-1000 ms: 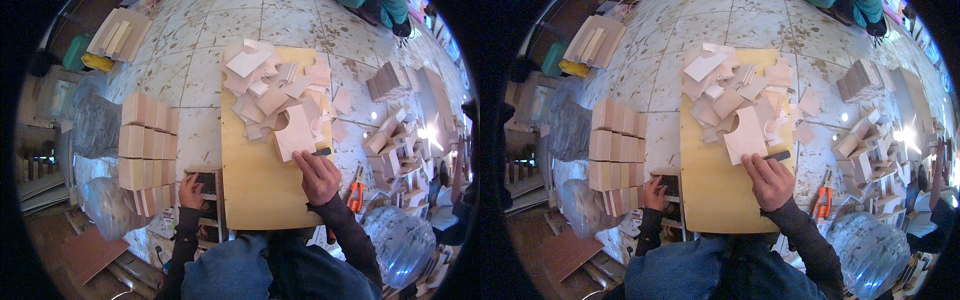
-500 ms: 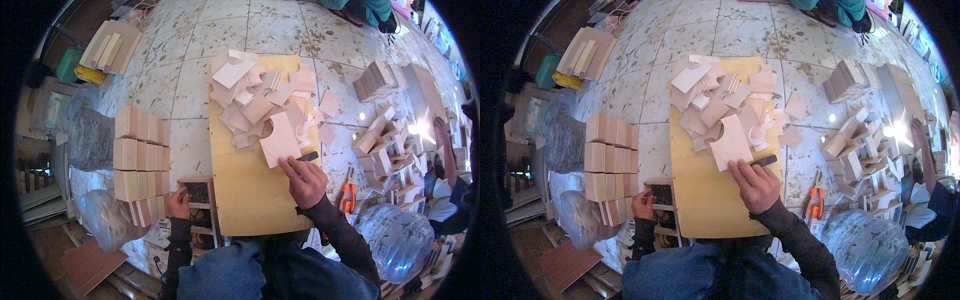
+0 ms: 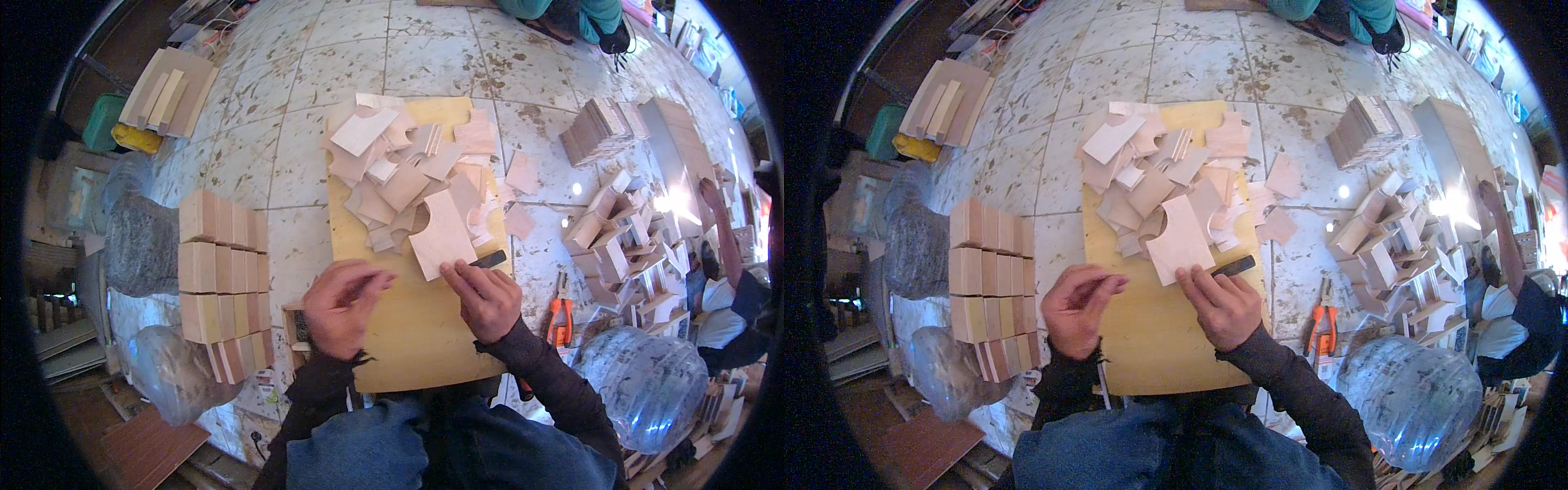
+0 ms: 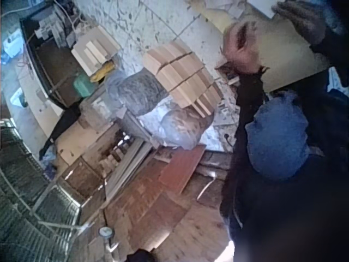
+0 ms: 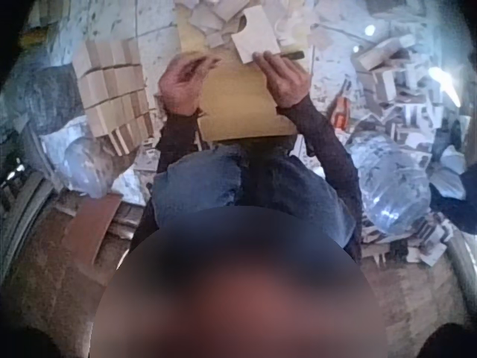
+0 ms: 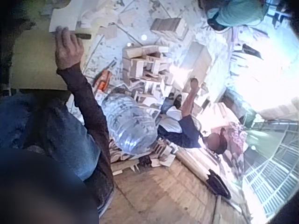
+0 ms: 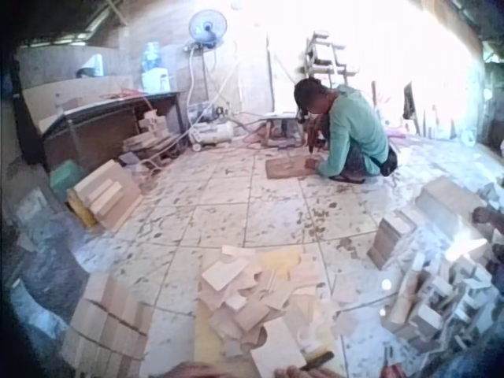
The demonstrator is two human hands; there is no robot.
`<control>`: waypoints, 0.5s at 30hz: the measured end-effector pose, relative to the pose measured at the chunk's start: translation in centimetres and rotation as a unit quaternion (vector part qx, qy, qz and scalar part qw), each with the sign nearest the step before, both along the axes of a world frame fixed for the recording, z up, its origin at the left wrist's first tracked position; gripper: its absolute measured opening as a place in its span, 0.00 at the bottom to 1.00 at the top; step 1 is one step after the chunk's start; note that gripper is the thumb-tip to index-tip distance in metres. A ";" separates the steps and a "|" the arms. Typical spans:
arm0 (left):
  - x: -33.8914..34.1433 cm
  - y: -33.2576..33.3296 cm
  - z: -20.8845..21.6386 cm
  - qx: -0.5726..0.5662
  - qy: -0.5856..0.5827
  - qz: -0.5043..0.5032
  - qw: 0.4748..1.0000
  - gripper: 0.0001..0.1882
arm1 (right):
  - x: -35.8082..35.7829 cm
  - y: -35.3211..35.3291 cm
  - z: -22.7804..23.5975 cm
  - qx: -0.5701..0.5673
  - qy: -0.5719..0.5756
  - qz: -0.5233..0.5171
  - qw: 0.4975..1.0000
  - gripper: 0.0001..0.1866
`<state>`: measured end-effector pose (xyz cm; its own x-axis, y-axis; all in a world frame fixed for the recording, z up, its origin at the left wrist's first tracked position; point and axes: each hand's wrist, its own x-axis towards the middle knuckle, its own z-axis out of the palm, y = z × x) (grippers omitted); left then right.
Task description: The person repeatedly picks up small wooden pieces with a circular cutout and taps them with a hammer on a workbench. The person then places the pieces into a nearby pile. The task continues in a repetitive cycle throughout the clip.
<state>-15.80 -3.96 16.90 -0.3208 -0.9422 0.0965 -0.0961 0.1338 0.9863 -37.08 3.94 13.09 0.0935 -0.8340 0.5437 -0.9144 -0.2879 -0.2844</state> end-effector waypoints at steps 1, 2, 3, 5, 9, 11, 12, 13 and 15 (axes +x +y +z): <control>-1.6 -0.3 0.6 0.000 0.017 -0.043 0.999 0.06 | -0.1 0.0 -0.1 0.003 0.001 0.000 1.000 0.28; -3.2 -0.7 1.0 -0.032 -0.009 -0.061 0.998 0.06 | -0.1 0.0 -0.1 0.005 0.002 0.002 1.000 0.28; -4.5 -1.0 1.2 -0.064 -0.034 -0.080 0.994 0.06 | -0.2 0.0 -0.2 0.008 0.002 0.003 1.000 0.28; -6.1 -1.3 1.4 -0.098 -0.079 -0.104 0.987 0.06 | -0.3 0.1 -0.4 0.012 0.001 0.007 1.000 0.29; -7.0 -1.3 0.8 -0.115 -0.131 -0.100 0.980 0.07 | -0.4 0.3 -0.7 0.006 -0.015 0.012 1.000 0.29; -6.9 -1.2 0.4 -0.119 -0.135 -0.096 0.979 0.07 | -0.5 0.3 -0.7 0.009 -0.013 0.013 1.000 0.28; -6.9 -1.3 0.2 -0.117 -0.130 -0.097 0.980 0.06 | -0.7 0.2 -0.6 0.011 -0.017 0.021 1.000 0.28; -6.9 -1.4 0.0 -0.117 -0.125 -0.098 0.980 0.06 | -0.9 0.2 -0.5 0.011 -0.021 0.030 0.999 0.28; -6.9 -1.4 -0.3 -0.136 -0.127 -0.103 0.977 0.06 | -1.5 0.2 -0.3 0.013 -0.043 0.043 0.998 0.26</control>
<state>-22.65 -5.40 16.64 -0.5467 -0.8061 0.2268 -0.2771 0.4297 0.8594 -38.59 4.11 12.84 0.1196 -0.8389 0.5309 -0.8588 -0.3558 -0.3687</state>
